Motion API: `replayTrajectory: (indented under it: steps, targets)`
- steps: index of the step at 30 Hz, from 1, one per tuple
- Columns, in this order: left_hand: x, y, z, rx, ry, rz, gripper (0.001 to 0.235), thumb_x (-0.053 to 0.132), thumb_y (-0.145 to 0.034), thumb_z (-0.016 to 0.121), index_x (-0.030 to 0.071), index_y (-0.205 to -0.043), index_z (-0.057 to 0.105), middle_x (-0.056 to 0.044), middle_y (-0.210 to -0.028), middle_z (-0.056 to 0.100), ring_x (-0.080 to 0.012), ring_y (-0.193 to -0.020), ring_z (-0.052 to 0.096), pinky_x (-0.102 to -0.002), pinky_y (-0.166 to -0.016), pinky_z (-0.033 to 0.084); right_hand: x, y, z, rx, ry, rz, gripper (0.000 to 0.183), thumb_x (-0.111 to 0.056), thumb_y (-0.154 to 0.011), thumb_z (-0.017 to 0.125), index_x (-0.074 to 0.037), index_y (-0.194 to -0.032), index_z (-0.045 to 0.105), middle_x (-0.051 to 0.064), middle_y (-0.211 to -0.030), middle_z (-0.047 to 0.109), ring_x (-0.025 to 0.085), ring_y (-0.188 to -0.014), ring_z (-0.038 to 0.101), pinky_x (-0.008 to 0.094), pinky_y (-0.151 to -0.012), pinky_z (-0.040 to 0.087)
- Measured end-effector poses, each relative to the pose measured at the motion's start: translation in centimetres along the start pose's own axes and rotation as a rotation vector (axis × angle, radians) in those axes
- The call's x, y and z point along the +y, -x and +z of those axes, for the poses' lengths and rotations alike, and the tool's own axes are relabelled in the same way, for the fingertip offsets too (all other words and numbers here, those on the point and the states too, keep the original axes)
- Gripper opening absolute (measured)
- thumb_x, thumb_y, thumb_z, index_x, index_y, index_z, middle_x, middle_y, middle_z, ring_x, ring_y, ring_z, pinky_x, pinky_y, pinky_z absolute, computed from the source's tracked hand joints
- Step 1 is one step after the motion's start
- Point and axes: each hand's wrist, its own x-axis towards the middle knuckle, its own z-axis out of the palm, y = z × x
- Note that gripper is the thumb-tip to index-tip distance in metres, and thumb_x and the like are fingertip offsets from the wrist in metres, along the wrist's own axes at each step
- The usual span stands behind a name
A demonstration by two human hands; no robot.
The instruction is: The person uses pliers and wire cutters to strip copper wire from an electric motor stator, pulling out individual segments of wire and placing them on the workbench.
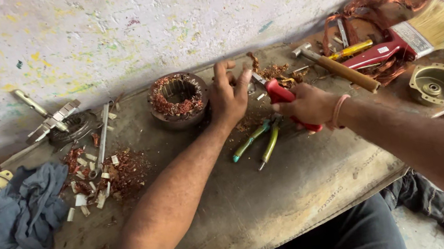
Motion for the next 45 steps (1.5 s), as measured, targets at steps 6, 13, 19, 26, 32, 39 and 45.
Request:
replayTrajectory:
  steps: [6,13,19,26,32,39,45]
  targets:
    - [-0.3,0.3,-0.3,-0.16,0.134,0.091,0.037,0.036,-0.112,0.055,0.007,-0.134,0.046,-0.004,-0.091,0.073,-0.015,-0.072,0.073,-0.033,-0.065,0.06,0.7,0.7,-1.3,0.017,0.13,-0.014,0.037,-0.041,-0.095,0.067,-0.003,-0.093,0.068,0.007,-0.063,0.064,0.016,-0.049,0.061,0.035,-0.045,0.052]
    - [0.5,0.5,-0.5,-0.298,0.101,-0.05,0.041,0.02,-0.099,0.046,0.008,-0.138,0.046,-0.004,-0.067,0.059,-0.0154,-0.051,0.054,-0.034,-0.042,0.048,0.4,2.2,-1.5,0.041,0.197,0.013,0.044,-0.043,-0.096,0.065,0.0,-0.1,0.069,0.009,-0.067,0.068,0.017,-0.05,0.064,0.036,-0.048,0.056]
    - [1.0,0.3,-1.0,-0.352,0.1,-0.077,0.049,0.014,-0.092,0.046,0.008,-0.141,0.042,0.0,-0.064,0.054,-0.0142,-0.049,0.051,-0.033,-0.041,0.047,-0.7,2.0,-2.2,0.219,0.42,0.114,0.045,-0.044,-0.102,0.059,-0.003,-0.115,0.069,0.015,-0.074,0.069,0.026,-0.053,0.065,0.045,-0.056,0.061]
    - [1.8,-0.1,-2.3,-0.542,0.022,-0.135,0.066,0.007,-0.086,0.052,0.011,-0.15,0.038,-0.008,-0.077,0.057,-0.0232,-0.061,0.054,-0.043,-0.052,0.05,5.1,2.9,-4.7,0.403,0.554,-0.661,0.046,-0.039,-0.093,0.07,-0.004,-0.122,0.072,0.021,-0.146,0.057,0.032,-0.087,0.075,0.046,-0.085,0.058]
    - [3.3,-0.4,-3.0,-0.739,-0.037,0.044,0.093,-0.006,-0.081,0.065,0.018,-0.159,0.021,-0.022,-0.164,0.024,-0.0393,-0.148,0.029,-0.055,-0.12,0.027,3.1,8.2,-4.3,0.351,0.747,0.067,0.038,-0.038,-0.101,0.061,-0.01,-0.123,0.073,0.02,-0.107,0.08,0.033,-0.098,0.079,0.045,-0.095,0.06]
    - [3.1,-0.9,-3.9,-0.764,0.075,-0.025,0.088,0.002,-0.096,0.065,0.027,-0.162,0.013,-0.017,-0.171,0.018,-0.0385,-0.154,0.028,-0.054,-0.125,0.026,3.2,9.3,-3.0,0.442,1.176,-0.048,0.034,-0.03,-0.085,0.065,-0.011,-0.112,0.072,0.02,-0.117,0.062,0.037,-0.113,0.061,0.061,-0.093,0.049]
    - [4.2,-1.0,-4.6,-0.769,-0.043,-0.17,0.078,0.016,-0.101,0.06,0.03,-0.162,0.014,-0.011,-0.171,0.025,-0.0317,-0.143,0.05,-0.052,-0.123,0.035,2.4,9.1,-3.0,0.277,1.023,0.035,0.028,-0.03,-0.099,0.055,-0.01,-0.112,0.07,0.014,-0.116,0.067,0.028,-0.113,0.065,0.047,-0.103,0.053]
